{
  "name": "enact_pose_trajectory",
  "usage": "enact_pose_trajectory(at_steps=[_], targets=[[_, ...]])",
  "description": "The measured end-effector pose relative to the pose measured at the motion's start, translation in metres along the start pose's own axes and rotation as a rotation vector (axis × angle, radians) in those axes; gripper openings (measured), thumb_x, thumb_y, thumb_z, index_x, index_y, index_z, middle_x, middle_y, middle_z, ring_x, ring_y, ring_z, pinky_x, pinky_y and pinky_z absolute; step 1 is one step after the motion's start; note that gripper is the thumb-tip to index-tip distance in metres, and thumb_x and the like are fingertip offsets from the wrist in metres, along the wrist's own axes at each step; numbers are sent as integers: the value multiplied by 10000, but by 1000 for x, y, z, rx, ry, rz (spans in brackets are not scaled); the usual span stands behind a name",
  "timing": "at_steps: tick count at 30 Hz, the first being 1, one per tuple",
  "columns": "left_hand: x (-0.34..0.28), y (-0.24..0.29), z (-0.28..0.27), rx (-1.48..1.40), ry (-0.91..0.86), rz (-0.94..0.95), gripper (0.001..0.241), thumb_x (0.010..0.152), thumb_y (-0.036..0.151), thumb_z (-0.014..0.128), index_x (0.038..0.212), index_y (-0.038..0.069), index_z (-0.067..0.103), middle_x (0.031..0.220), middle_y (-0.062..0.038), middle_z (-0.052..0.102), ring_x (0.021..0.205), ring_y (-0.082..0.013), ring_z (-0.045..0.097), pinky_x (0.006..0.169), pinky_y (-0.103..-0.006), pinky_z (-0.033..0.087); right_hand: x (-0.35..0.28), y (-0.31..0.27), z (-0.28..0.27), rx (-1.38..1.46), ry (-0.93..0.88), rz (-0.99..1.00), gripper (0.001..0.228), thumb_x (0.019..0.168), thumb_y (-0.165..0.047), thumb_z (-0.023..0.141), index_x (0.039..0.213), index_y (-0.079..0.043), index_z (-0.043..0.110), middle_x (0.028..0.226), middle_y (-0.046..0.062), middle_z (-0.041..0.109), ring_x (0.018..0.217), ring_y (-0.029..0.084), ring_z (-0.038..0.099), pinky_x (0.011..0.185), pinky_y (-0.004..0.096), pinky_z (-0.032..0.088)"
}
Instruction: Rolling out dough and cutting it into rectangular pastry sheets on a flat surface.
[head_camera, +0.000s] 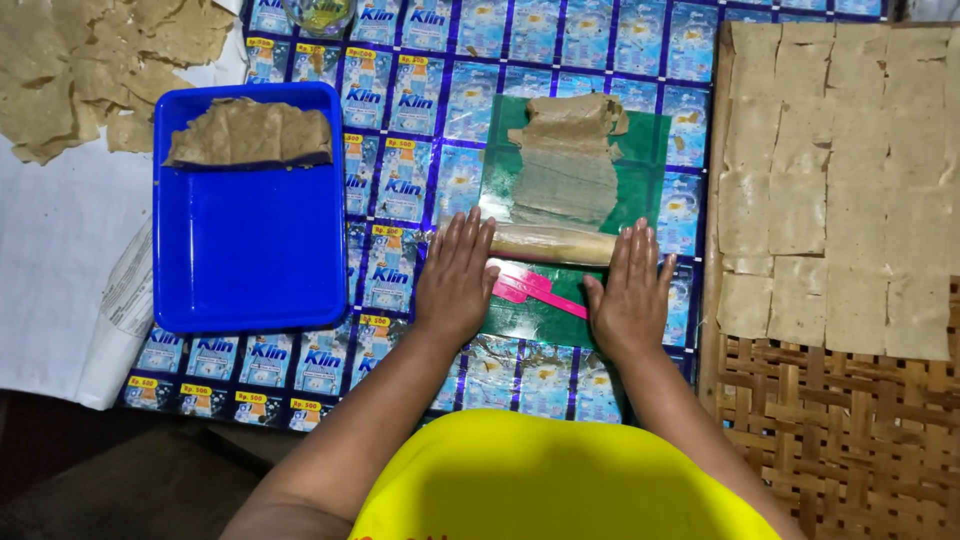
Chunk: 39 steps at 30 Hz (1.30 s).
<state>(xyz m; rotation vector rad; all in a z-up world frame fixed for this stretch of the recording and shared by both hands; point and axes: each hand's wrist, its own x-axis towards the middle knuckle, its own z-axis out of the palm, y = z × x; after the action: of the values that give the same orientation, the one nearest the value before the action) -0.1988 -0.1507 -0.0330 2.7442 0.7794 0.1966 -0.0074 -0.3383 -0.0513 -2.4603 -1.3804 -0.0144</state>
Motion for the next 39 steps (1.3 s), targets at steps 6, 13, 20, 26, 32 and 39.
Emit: enact_pose_trajectory(at_steps=[6,13,20,26,32,39], targets=[[44,-6,3,13,54,-19,621,1098,454,335,1615,111,319,1702,-159,247,1571,-338,226,1272,-514,109,48,17,3,-17,36,-39,804,1042,-426,525,1613,62,236,1665,301,250,1547,428,242,1227,638,59],[82,-14,3,41,63,-27,625,1100,485,352,1586,94,371,1679,-184,288,1564,-361,252,1272,-525,152,78,19,-6,24,-88,49,779,1098,-523,359,1619,45,246,1689,279,198,1573,406,194,1234,643,23],[3,0,-9,14,-59,14,664,1088,462,350,1635,99,246,1716,-179,179,1587,-344,156,1274,-524,77,-6,-4,-16,26,-96,47,796,1056,-496,413,1640,-8,180,1710,237,155,1583,382,126,1231,630,-57],[9,0,0,38,-92,-19,678,1089,467,311,1648,99,201,1723,-175,137,1589,-333,133,1277,-504,61,-3,0,0,-29,19,-14,856,1018,-518,493,1624,28,232,1677,266,236,1552,415,208,1220,653,16],[75,-12,6,18,13,-13,686,1075,498,377,1628,106,276,1697,-183,243,1572,-349,225,1282,-528,101,61,28,15,-68,49,-13,856,1043,-566,486,1607,54,314,1609,304,399,1514,420,348,1197,690,-6],[169,-18,7,141,13,-87,648,1085,460,303,1606,75,330,1701,-142,174,1576,-300,114,1260,-501,70,161,35,-4,-61,-211,198,770,1061,-565,246,1619,-36,279,1717,145,129,1580,279,80,1120,748,-109]])
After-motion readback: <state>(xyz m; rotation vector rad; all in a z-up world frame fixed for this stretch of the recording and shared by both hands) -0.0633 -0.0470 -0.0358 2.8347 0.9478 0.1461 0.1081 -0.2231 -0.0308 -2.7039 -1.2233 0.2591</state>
